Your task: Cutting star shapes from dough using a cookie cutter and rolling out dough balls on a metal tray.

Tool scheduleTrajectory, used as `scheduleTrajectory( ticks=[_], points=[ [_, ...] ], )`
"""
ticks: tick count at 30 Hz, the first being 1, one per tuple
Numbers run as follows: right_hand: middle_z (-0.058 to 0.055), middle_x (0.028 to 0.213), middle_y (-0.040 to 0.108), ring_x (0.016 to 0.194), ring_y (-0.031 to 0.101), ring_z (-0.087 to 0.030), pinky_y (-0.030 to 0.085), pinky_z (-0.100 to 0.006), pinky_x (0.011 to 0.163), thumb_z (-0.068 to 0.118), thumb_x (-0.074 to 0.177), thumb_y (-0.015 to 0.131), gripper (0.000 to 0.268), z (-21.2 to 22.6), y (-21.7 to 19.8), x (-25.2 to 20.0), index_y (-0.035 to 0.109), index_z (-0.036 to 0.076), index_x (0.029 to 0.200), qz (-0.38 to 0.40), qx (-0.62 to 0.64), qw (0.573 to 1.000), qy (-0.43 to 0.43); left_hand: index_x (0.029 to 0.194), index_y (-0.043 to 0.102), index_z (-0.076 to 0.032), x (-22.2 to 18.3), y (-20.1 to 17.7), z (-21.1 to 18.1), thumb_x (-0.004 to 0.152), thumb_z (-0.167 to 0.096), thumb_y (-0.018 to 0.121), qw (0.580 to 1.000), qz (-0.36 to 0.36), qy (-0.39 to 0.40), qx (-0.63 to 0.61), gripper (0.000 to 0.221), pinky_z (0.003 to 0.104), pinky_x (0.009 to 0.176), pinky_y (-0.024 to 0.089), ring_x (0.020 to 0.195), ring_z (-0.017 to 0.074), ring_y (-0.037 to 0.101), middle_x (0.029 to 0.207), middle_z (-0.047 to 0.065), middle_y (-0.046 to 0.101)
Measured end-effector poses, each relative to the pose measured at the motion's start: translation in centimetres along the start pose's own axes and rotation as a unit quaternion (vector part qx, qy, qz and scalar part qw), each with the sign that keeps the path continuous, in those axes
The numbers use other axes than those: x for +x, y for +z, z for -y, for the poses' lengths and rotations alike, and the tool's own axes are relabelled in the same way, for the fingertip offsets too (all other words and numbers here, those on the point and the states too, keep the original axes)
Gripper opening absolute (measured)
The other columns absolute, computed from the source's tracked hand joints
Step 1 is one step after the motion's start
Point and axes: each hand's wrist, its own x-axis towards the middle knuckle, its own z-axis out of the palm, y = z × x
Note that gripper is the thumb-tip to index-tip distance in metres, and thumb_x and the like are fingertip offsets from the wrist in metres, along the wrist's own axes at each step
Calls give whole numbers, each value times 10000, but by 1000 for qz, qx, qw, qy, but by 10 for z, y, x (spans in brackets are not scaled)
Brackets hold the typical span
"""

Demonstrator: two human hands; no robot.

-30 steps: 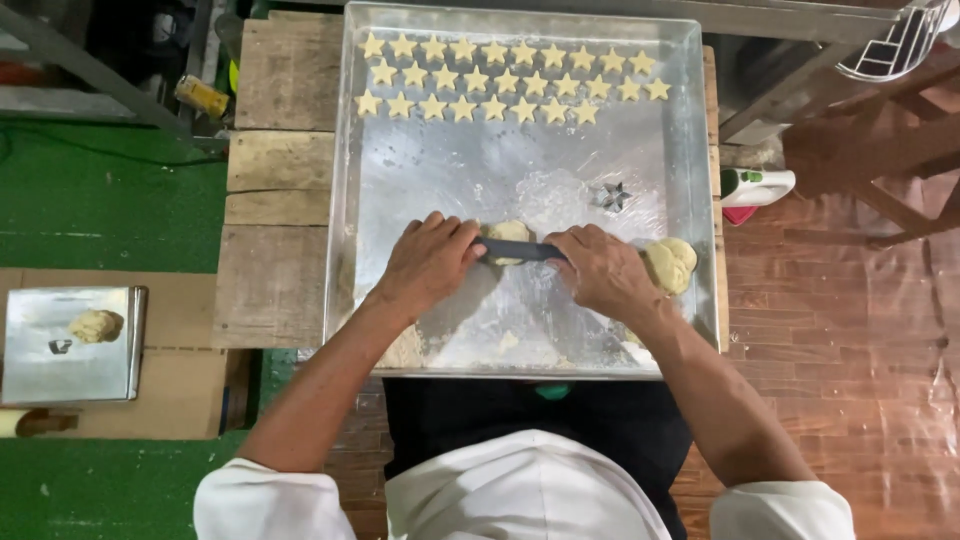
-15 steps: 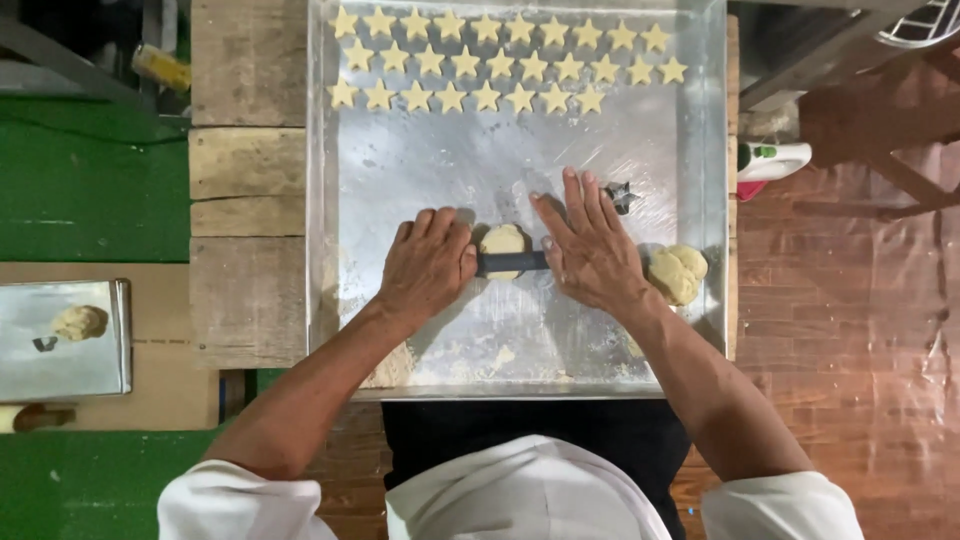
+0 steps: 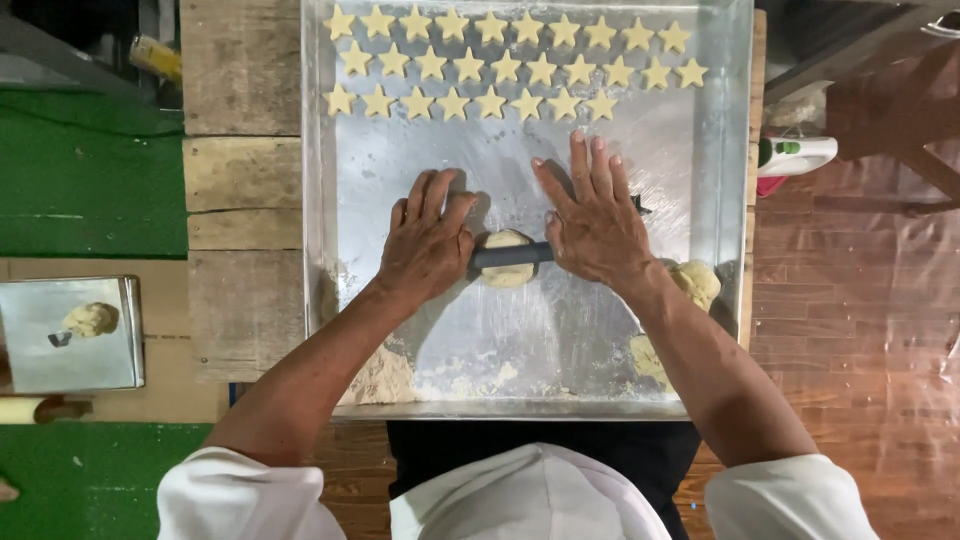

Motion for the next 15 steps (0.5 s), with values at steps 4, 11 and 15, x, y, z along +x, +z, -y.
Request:
scheduleTrajectory(
  ticks=[4,11,15],
  points=[
    [-283,1691,157,1538,171,-515,176,-617,1234,295,960,393,692,-9,12,12,339,223,1647,-28,16,999,-5,1433,389,-241,13,-3,5,1043,-250,351,1000,22,-14,-3,392,566,1124,277,1532,419,151,1635,140,185],
    [-316,1648,100,1509,174,-556,246,-670,1223,289,1046,540,626,-17,1,40,390,141,1636,-90,3,996,-9,1403,516,-167,38,-6,16,950,-109,520,997,-72,-13,-19,457,603,1076,341,1525,410,187,1632,141,259],
    [-282,1664,46,1517,133,-560,238,-684,1227,277,1053,578,617,-19,3,44,419,154,1637,-106,12,994,1,1341,585,-127,45,-5,18,919,-88,570,990,-138,7,27,425,594,1010,411,1504,421,254,1606,154,325]
  ],
)
